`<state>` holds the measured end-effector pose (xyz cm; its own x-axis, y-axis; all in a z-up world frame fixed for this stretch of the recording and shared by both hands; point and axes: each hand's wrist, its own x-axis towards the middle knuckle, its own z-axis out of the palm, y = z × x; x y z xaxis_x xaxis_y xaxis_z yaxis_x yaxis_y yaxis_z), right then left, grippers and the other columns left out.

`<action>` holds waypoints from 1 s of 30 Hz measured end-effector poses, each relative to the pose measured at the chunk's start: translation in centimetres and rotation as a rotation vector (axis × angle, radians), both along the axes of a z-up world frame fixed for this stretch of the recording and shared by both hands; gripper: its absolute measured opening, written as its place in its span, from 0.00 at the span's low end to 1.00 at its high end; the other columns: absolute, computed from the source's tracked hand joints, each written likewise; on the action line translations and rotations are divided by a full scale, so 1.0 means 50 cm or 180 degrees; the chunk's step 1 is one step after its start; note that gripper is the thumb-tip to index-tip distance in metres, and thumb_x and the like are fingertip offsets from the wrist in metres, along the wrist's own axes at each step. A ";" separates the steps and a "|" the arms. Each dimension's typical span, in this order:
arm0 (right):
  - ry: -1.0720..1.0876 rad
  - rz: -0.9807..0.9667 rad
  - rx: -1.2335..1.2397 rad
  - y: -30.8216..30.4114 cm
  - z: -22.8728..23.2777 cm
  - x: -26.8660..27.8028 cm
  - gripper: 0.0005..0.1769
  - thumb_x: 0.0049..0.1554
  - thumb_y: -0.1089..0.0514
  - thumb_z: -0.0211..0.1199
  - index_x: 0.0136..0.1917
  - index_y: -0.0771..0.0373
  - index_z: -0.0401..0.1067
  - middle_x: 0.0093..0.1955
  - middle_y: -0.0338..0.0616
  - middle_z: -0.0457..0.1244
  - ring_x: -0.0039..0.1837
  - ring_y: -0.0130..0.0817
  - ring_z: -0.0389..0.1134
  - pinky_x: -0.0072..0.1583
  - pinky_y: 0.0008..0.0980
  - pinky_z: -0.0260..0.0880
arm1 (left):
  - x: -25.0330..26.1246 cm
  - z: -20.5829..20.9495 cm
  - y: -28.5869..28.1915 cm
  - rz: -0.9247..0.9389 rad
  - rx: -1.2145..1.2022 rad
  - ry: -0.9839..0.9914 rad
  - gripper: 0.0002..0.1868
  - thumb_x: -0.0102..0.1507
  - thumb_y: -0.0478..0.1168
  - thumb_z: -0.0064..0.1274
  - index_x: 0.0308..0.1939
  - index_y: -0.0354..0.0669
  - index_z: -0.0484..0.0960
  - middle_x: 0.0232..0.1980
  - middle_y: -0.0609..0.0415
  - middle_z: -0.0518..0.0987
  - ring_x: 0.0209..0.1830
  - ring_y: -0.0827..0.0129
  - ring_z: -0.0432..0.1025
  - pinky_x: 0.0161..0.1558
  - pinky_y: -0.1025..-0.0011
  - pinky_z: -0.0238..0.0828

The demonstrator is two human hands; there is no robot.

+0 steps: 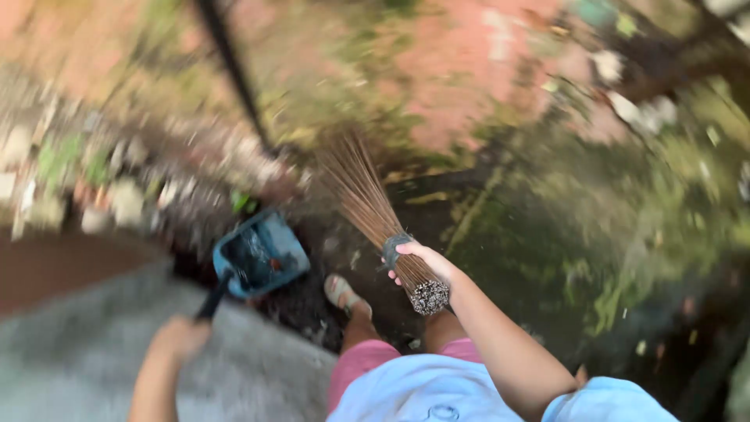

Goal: Sweeping trash and debris into a dustpan in an outdoor area.

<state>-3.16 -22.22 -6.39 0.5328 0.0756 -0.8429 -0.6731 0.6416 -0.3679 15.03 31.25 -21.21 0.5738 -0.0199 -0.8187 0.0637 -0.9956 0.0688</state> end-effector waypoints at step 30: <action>-0.0813 -0.3345 -0.1052 -0.949 0.183 -0.798 0.44 0.53 0.49 0.62 0.79 0.47 0.49 0.55 0.53 0.65 0.39 0.41 0.70 0.40 0.42 0.75 | -0.406 0.385 -1.801 0.1104 -0.3139 0.1380 0.09 0.67 0.36 0.48 0.44 0.31 0.78 0.47 0.49 0.74 0.42 0.54 0.78 0.49 0.58 0.77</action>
<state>-43.05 -69.69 2.77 0.3602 -0.7179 -0.5958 0.2620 0.6908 -0.6739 -5.25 -58.78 -1.97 0.3456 -0.6621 -0.6650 0.5354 -0.4429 0.7191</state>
